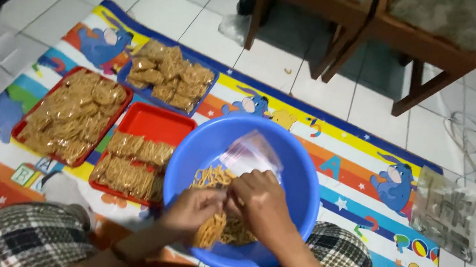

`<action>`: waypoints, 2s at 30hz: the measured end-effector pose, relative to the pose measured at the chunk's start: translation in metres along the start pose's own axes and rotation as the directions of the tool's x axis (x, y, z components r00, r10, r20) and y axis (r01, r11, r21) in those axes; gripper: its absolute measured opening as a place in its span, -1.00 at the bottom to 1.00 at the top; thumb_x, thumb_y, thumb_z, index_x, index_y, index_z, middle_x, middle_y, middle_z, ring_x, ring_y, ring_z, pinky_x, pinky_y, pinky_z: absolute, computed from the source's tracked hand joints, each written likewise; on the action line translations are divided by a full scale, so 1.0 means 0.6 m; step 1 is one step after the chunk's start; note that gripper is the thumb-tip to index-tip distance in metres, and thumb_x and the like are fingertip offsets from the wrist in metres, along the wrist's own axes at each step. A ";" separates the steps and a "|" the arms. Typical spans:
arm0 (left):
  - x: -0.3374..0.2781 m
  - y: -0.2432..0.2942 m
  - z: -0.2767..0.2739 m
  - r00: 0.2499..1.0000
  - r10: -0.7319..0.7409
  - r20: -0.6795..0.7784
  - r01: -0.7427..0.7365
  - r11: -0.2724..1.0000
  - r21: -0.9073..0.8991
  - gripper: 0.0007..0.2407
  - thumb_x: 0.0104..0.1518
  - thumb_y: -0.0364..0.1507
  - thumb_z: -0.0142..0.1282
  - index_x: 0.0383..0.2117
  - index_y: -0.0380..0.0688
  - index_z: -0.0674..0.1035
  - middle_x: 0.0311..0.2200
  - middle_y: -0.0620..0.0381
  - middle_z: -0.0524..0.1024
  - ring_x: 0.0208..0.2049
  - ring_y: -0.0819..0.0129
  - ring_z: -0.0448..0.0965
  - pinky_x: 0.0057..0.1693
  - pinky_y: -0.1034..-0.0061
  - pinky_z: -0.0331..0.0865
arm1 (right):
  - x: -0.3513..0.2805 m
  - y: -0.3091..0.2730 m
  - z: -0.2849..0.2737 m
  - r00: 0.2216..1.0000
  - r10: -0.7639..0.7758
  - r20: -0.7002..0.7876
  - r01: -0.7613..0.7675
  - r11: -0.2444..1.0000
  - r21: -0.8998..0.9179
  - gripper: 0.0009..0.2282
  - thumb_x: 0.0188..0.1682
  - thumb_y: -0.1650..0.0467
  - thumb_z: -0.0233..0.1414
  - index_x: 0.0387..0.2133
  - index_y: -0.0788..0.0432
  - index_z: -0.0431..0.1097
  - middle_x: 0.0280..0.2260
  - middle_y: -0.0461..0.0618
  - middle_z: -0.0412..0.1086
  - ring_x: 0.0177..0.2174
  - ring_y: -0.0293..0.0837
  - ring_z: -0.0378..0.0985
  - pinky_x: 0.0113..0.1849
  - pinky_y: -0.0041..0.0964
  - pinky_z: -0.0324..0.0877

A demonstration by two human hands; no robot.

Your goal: Packaging small fried snacks into plastic bags from a bowl while sitting on the floor

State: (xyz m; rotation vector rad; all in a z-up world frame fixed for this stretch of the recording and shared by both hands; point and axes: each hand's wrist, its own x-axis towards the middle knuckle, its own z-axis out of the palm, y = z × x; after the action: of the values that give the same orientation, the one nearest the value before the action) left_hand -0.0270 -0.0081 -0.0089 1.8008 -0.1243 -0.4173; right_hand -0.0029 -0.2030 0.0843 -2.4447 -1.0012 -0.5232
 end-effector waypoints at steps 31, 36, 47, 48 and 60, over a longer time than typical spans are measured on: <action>-0.099 0.022 0.102 0.951 0.299 0.074 -0.178 0.730 -0.660 -0.76 0.25 -0.51 0.00 0.00 -0.36 0.41 0.06 -0.21 0.49 0.04 0.15 0.57 0.20 0.33 0.48 | -0.333 0.023 -0.144 0.587 0.766 -0.262 -0.720 0.642 0.263 -0.57 0.05 0.63 0.06 0.22 0.44 0.26 0.07 0.30 0.31 -0.15 0.09 0.47 -0.11 -0.15 0.33; -0.115 -0.006 0.122 0.983 0.183 -0.012 -0.165 0.859 -0.484 -0.90 0.21 -0.56 0.06 -0.22 -0.15 0.43 -0.23 0.17 0.47 -0.15 0.45 0.52 0.08 0.55 0.42 | -0.231 -0.052 -0.020 0.562 0.733 0.383 -0.783 0.321 0.533 -0.46 -0.22 0.37 0.19 0.13 0.15 0.42 -0.12 0.06 0.47 -0.39 -0.16 0.45 -0.33 -0.35 0.47; -0.147 -0.009 0.099 0.972 0.221 -0.082 -0.234 0.851 -0.470 -0.91 0.20 -0.55 0.09 -0.36 -0.12 0.41 -0.28 0.16 0.41 -0.25 0.44 0.46 0.07 0.40 0.48 | -0.208 -0.079 0.034 0.595 0.640 0.486 -0.734 0.186 0.653 -0.87 -0.14 0.52 0.21 -0.34 0.34 0.64 -0.36 0.09 0.52 -0.37 -0.07 0.60 -0.25 -0.20 0.63; -0.148 -0.005 0.096 0.973 0.214 -0.084 -0.229 0.861 -0.454 -0.91 0.19 -0.53 0.10 -0.39 -0.10 0.42 -0.22 0.12 0.44 -0.20 0.39 0.51 0.13 0.31 0.50 | -0.209 -0.078 0.033 0.594 0.654 0.469 -0.739 0.212 0.640 -0.91 -0.15 0.51 0.21 -0.42 0.30 0.64 -0.43 0.10 0.54 -0.44 -0.07 0.60 -0.34 -0.19 0.66; -0.170 -0.057 0.078 0.933 0.359 -0.031 -0.296 0.713 -0.636 -0.87 0.23 -0.65 0.02 -0.28 -0.13 0.60 -0.10 0.10 0.57 0.00 0.34 0.54 0.18 0.40 0.44 | -0.266 -0.048 0.055 0.758 0.480 0.441 -0.625 0.342 0.702 -0.77 -0.11 0.65 0.06 -0.39 0.20 0.68 -0.25 0.02 0.43 -0.23 -0.12 0.45 -0.25 -0.27 0.43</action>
State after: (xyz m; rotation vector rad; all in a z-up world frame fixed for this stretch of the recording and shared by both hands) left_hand -0.1426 -0.0107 -0.0293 1.0526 -0.3282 -0.2425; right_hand -0.1243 -0.2558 -0.0149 -1.7343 -0.2311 0.3617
